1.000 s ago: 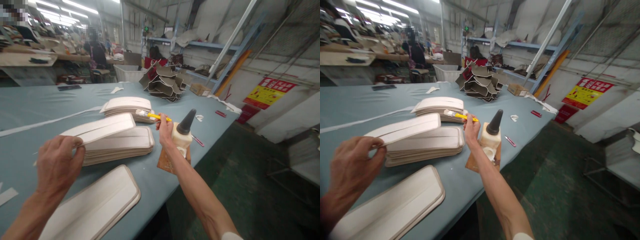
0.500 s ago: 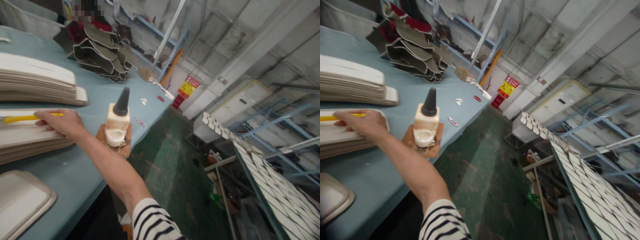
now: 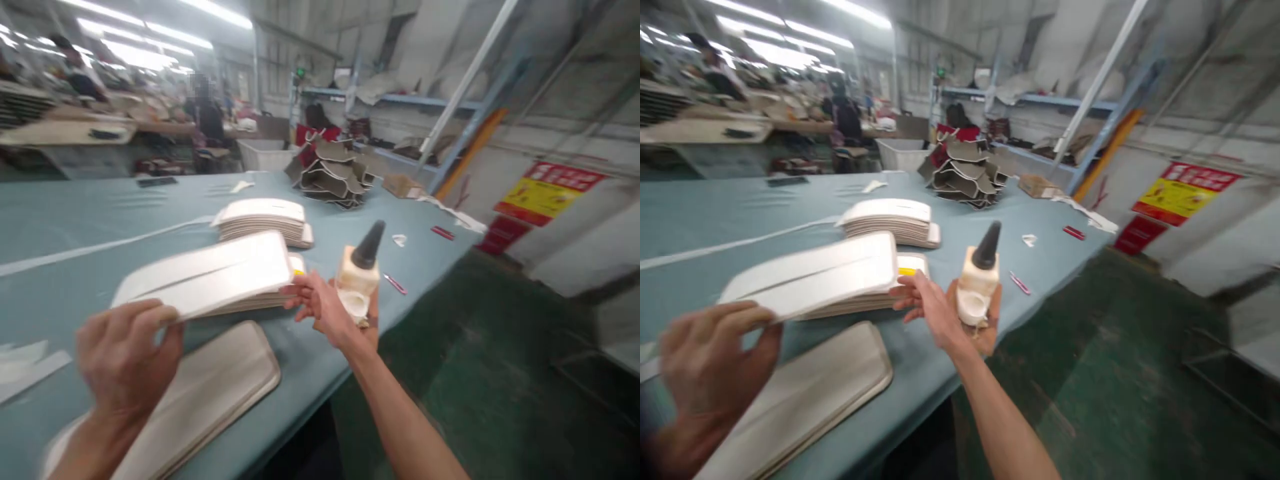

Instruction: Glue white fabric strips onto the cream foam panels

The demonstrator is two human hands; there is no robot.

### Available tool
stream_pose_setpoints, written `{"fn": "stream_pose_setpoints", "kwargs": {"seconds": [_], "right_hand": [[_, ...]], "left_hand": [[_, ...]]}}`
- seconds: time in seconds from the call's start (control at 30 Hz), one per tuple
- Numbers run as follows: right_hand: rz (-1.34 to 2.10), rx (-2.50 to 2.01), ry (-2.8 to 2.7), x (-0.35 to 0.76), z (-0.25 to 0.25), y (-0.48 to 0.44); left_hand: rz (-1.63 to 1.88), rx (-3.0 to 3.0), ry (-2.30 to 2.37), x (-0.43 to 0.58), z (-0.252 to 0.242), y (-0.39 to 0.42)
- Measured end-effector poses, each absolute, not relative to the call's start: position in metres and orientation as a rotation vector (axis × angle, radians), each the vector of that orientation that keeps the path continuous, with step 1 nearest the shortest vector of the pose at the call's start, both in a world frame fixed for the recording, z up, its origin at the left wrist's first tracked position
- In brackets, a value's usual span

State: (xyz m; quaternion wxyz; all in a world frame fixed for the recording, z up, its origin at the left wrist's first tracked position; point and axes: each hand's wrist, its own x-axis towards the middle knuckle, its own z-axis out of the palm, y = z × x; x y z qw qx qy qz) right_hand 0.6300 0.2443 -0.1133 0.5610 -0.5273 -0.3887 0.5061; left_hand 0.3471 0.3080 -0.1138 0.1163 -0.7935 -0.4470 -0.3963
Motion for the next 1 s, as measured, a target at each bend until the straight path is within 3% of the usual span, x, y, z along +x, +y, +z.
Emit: {"fn": "stream_pose_setpoints", "kwargs": {"seconds": [0.2, 0.6, 1.0], "right_hand": [[1.214, -1.202, -0.821, 0.575, -0.102, 0.205], [1.156, -1.693, -1.062, 0.552, -0.148, 0.153], [1.324, -1.858, -1.164, 0.529, -0.172, 0.167]], "left_hand": [[-1.005, -2.168, -1.287, 0.335, -0.114, 0.261], [-1.279, -2.142, -1.62, 0.322, -0.139, 0.165], [-1.123, -2.22, -1.856, 0.29, -0.18, 0.131]]}}
